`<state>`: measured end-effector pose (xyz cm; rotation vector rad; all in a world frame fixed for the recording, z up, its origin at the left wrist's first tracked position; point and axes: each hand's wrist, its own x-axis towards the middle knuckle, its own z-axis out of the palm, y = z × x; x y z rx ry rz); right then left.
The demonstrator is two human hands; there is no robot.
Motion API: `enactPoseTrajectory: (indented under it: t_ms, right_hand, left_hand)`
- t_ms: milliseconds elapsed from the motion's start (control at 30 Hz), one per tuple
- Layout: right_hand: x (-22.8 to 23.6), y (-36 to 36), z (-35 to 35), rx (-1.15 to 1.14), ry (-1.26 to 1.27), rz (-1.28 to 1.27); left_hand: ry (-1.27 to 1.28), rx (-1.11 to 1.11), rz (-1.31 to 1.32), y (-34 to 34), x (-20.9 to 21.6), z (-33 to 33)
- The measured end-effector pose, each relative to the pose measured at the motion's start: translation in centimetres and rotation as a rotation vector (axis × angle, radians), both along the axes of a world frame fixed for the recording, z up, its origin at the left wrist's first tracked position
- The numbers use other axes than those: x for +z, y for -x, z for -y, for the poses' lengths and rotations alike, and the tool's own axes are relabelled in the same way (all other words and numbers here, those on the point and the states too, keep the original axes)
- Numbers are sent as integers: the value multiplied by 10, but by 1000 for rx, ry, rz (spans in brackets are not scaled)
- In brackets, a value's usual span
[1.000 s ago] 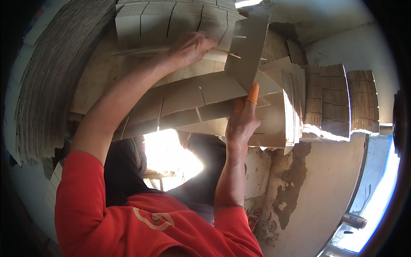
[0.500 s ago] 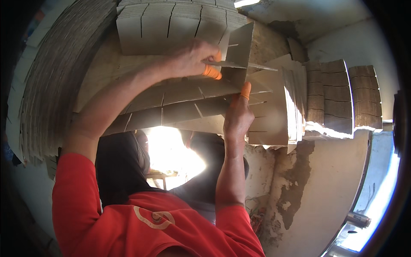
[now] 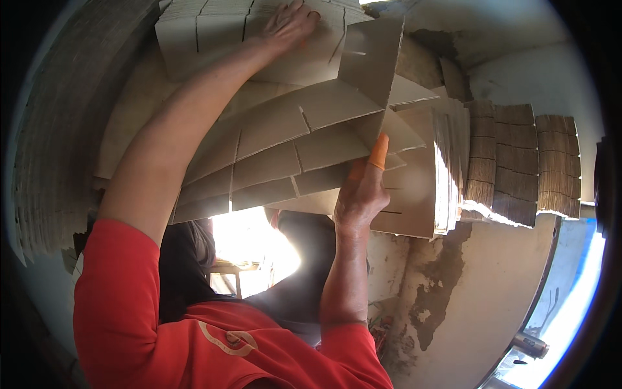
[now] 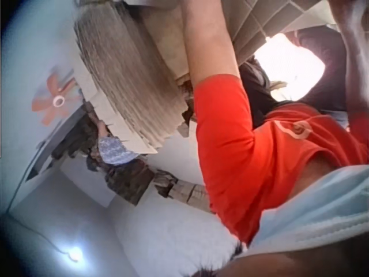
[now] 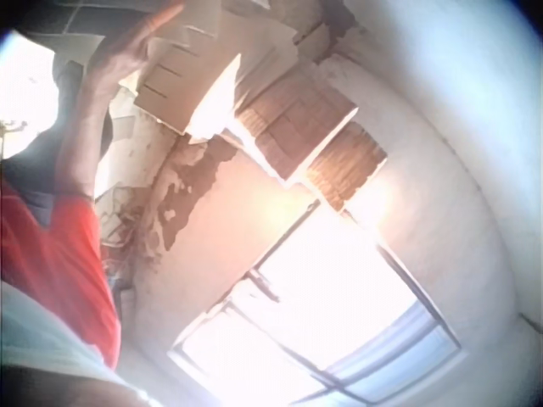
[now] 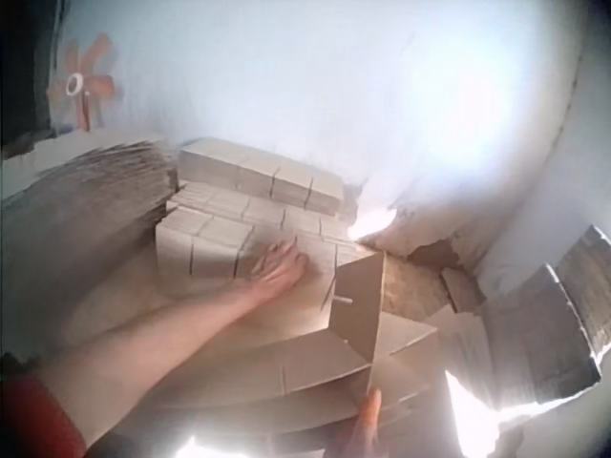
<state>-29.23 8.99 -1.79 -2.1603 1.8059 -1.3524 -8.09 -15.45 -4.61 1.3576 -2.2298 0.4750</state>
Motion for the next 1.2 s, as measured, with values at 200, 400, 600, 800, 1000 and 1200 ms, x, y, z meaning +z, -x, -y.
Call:
enactPoseTrajectory:
  t_ms: [200,400,600,800,1000,1200]
  right_hand:
    - [4,3,1,36,120,-61]
    - [5,2,-4,28,68,-46]
    - [5,3,-7,22,33,-50]
    - [4,4,-4,8,18,-59]
    - [4,4,-5,-29,-66,-91]
    - [7,5,-7,-51,-130,-120]
  left_hand:
    - [-13,-66,-1,-1,3,-7]
    - [169,-160,-103,-5,3,-24]
    - [92,-191,-165,-3,17,-32]
    - [13,-193,-192,3,23,-43]
    - [-69,-222,-210,7,26,-53]
    - [-181,-268,-245,11,26,-67]
